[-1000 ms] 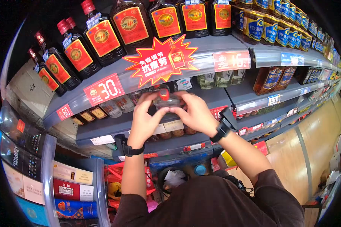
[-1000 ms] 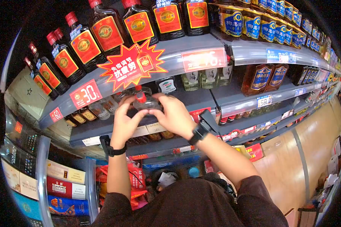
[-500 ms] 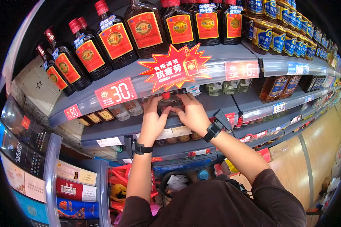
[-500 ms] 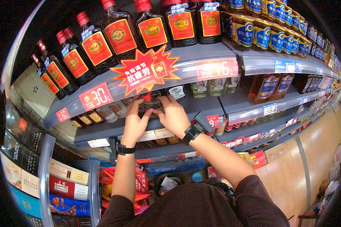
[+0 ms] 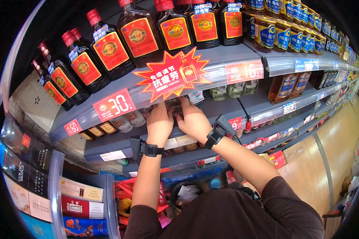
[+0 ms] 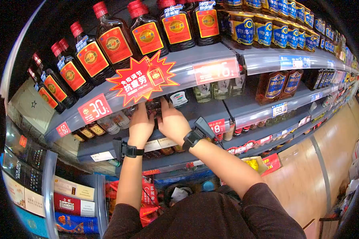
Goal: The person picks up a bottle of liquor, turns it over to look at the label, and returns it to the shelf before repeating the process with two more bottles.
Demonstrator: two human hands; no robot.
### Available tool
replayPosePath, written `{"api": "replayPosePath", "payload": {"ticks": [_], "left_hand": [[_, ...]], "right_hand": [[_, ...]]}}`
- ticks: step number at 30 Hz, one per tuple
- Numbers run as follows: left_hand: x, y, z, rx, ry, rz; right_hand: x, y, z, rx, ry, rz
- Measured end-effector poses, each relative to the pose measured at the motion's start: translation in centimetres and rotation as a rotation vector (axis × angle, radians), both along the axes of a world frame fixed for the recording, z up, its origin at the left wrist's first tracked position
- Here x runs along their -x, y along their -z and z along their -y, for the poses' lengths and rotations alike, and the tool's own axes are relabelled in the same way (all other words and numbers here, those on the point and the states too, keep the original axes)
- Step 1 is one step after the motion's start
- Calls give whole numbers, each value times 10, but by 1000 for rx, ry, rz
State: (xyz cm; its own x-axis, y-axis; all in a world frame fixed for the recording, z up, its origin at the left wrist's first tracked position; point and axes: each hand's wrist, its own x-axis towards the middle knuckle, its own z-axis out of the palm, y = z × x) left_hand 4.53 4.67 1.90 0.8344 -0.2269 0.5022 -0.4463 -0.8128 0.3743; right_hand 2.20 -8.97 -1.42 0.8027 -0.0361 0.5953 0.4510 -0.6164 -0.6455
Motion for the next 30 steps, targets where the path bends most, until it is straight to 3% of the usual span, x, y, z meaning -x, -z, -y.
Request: {"api": "replayPosePath", "payload": {"ticks": [3,14,19,21,23,30], "left_hand": [[-2,-4,5,-62,-43,-10],[-22,5,9,-110,-82,-25],[-2,0,6,-47,-148,89],[5,1,-7,72,-130,395],[5,-3,-20,152,-139,502],[-5,3,-34,202,-165,245]], "right_hand": [[9,0,-3,7,34,113],[11,2,1,91,-29,108],[12,5,4,116,-31,154],[14,2,6,105,-77,206],[13,-3,6,97,-104,228],[18,-3,7,-24,-109,152]]}}
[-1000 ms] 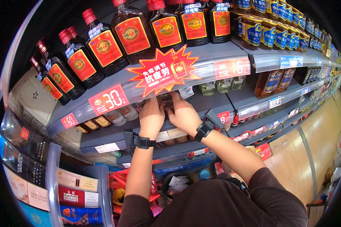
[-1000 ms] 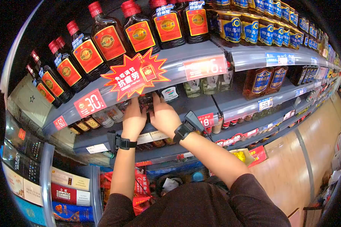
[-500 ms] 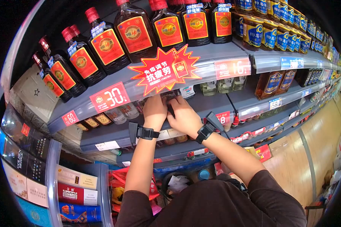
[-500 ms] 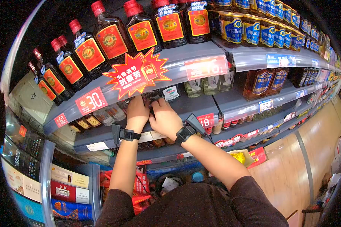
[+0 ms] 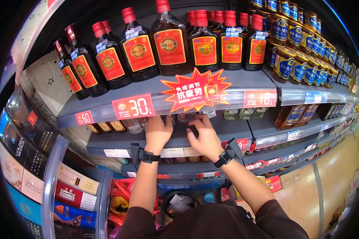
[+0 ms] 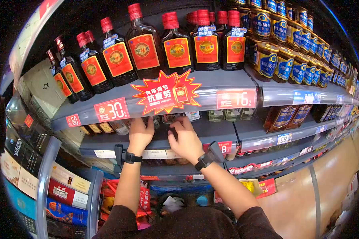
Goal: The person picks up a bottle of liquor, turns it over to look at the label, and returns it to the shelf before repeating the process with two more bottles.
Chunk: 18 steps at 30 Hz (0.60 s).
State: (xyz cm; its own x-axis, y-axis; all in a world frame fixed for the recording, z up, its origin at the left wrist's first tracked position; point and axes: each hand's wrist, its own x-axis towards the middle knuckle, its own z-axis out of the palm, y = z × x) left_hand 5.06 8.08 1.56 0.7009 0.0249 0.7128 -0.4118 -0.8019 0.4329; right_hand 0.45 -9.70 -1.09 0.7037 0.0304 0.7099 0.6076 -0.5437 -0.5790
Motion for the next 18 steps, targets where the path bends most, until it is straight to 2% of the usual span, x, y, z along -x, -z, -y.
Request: {"api": "replayPosePath", "payload": {"ticks": [2,4,7,8,12,15,18], "left_hand": [[-4,5,-7,39,22,-61],[-11,9,-15,49,40,120],[0,6,-15,201,92,61],[-3,16,-18,190,119,162],[36,19,-9,284,194,147],[71,9,-2,280,270,282],[129,-15,1,175,354,223]], "right_hand": [[0,1,-1,-12,-3,-3],[-2,1,0,3,17,12],[0,0,0,8,7,1],[-1,0,1,5,-5,19],[1,0,3,-9,-34,8],[10,-4,10,-20,-172,72],[49,-23,15,20,-452,102]]}}
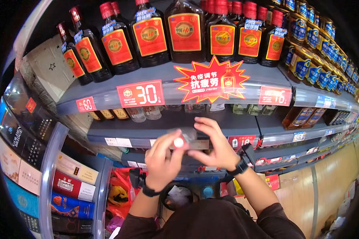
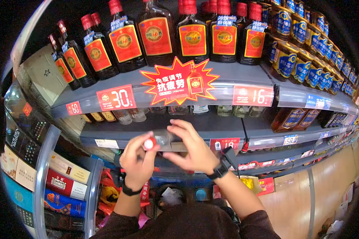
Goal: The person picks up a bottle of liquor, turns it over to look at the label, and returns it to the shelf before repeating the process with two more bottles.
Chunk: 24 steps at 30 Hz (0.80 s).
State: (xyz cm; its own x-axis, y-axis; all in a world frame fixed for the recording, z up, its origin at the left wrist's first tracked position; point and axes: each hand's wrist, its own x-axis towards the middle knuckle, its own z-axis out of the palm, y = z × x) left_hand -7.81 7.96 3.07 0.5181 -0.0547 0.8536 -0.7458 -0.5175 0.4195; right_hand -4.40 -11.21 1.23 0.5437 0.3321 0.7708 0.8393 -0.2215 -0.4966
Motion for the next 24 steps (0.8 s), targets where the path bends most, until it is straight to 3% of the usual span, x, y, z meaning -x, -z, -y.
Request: {"api": "replayPosePath", "payload": {"ticks": [3,5,7,10,12,14,17,18,20,21,24], "left_hand": [[33,-5,-1,116,280,-270],[38,2,9,224,354,-353],[38,15,15,96,342,-462],[39,54,38,439,662,-839],[46,78,56,679,934,-1068],[59,94,67,818,1161,-1256],[76,88,85,1026,1156,-1363],[80,85,92,1001,1046,-1410],[79,89,102,1015,1078,-1422],[80,91,107,1029,1122,-1427],[87,92,124,1069,1142,-1453]], "right_hand": [[38,4,8,63,-185,-166],[82,15,12,-54,-291,-605],[118,37,7,-422,-432,-971],[147,45,10,-604,-311,-1135],[165,34,13,-952,-301,-1371],[174,34,20,-1063,-294,-1357],[186,41,29,-1269,-445,-1325],[188,40,30,-1276,-447,-1329],[194,36,33,-1213,-200,-1339],[198,41,39,-1220,-205,-1354],[204,52,62,-1247,-395,-1323]]}}
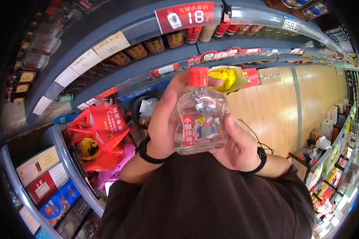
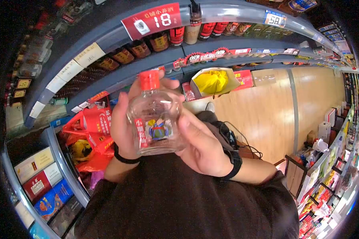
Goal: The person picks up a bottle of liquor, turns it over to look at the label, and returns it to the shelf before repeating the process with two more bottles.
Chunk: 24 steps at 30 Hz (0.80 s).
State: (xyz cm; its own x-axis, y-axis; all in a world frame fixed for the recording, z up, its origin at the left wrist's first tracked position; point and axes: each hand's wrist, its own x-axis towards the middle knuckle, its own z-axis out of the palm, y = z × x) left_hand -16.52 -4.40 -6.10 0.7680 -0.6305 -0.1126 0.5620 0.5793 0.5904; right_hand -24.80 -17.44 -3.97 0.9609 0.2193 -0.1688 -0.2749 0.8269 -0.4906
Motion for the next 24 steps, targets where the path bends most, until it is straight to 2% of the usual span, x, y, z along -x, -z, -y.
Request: {"api": "replayPosePath", "payload": {"ticks": [5,10,12,14,16,18,22,24], "left_hand": [[0,6,32,88,205,-57],[5,9,67,111,189,-75],[9,8,82,59,101,-116],[12,7,94,50,88,-139],[11,6,105,42,79,-152],[11,4,113,-53,86,-62],[10,-1,124,-59,76,-49],[9,-2,127,-106,106,53]], "right_hand": [[8,9,32,-22,25,17],[8,14,60,9,34,-38],[7,14,71,8,57,-47],[5,14,85,176,-23,-53],[5,17,93,208,-13,-9],[5,19,101,236,-1,34],[3,20,114,276,-3,115],[3,20,118,263,7,129]]}}
